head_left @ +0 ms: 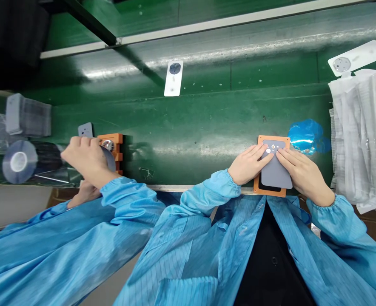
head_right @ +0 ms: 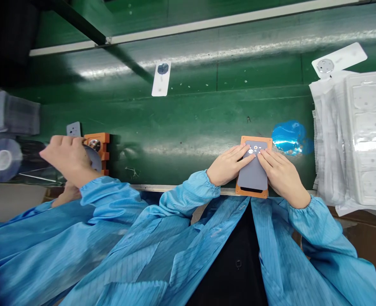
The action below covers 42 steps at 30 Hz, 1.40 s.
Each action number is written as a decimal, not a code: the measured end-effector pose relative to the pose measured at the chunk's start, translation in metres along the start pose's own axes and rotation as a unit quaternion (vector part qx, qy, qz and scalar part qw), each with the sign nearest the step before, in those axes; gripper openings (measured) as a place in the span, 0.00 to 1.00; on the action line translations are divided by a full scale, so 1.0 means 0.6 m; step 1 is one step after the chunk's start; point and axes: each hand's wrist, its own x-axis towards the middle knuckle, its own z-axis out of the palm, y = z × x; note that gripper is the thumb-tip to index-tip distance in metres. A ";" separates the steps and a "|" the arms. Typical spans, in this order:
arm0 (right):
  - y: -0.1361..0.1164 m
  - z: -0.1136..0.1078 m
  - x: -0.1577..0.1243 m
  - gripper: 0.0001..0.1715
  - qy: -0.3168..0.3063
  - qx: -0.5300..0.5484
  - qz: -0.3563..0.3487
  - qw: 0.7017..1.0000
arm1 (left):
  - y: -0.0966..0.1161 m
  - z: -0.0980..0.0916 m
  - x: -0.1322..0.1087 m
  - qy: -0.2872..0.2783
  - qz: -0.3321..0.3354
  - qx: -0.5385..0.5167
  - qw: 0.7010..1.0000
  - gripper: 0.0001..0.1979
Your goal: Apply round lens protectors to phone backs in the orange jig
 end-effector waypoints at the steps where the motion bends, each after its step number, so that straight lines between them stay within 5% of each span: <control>1: 0.000 0.006 0.002 0.31 -0.010 -0.008 0.000 1.000 | 0.001 0.001 0.003 -0.007 -0.006 0.006 1.000 0.19; 15: -0.055 0.013 -0.040 0.47 -0.058 -0.037 0.045 0.997 | 0.044 -0.014 -0.038 -0.061 -0.001 -0.010 0.998 0.29; 20: -0.050 0.021 -0.047 0.41 -0.009 0.009 0.060 0.998 | 0.023 -0.019 -0.040 -0.054 -0.010 -0.091 0.994 0.31; 23: -0.048 0.011 -0.043 0.33 0.060 0.125 0.060 0.989 | 0.013 -0.015 -0.032 0.023 -0.022 -0.181 0.983 0.35; 25: -0.051 -0.003 -0.037 0.27 0.140 0.259 0.087 0.952 | 0.016 -0.017 -0.020 0.123 -0.055 -0.246 0.960 0.36; 28: -0.052 -0.024 -0.029 0.16 0.259 0.491 0.155 0.817 | 0.036 -0.030 0.004 0.257 -0.080 -0.340 0.901 0.26; 30: -0.047 -0.030 -0.027 0.10 0.286 0.604 0.177 0.722 | 0.057 -0.044 0.019 0.303 -0.060 -0.383 0.870 0.11; 33: -0.035 -0.028 -0.028 0.06 0.268 0.701 0.199 0.630 | 0.087 -0.065 0.033 0.337 -0.017 -0.392 0.856 0.02; 37: -0.028 -0.023 -0.028 0.02 0.251 0.755 0.234 0.559 | 0.107 -0.078 0.040 0.346 0.039 -0.374 0.860 0.04; 42: -0.029 -0.023 -0.020 0.14 0.263 0.761 0.239 0.543 | 0.105 -0.076 0.040 0.326 0.037 -0.375 0.867 0.03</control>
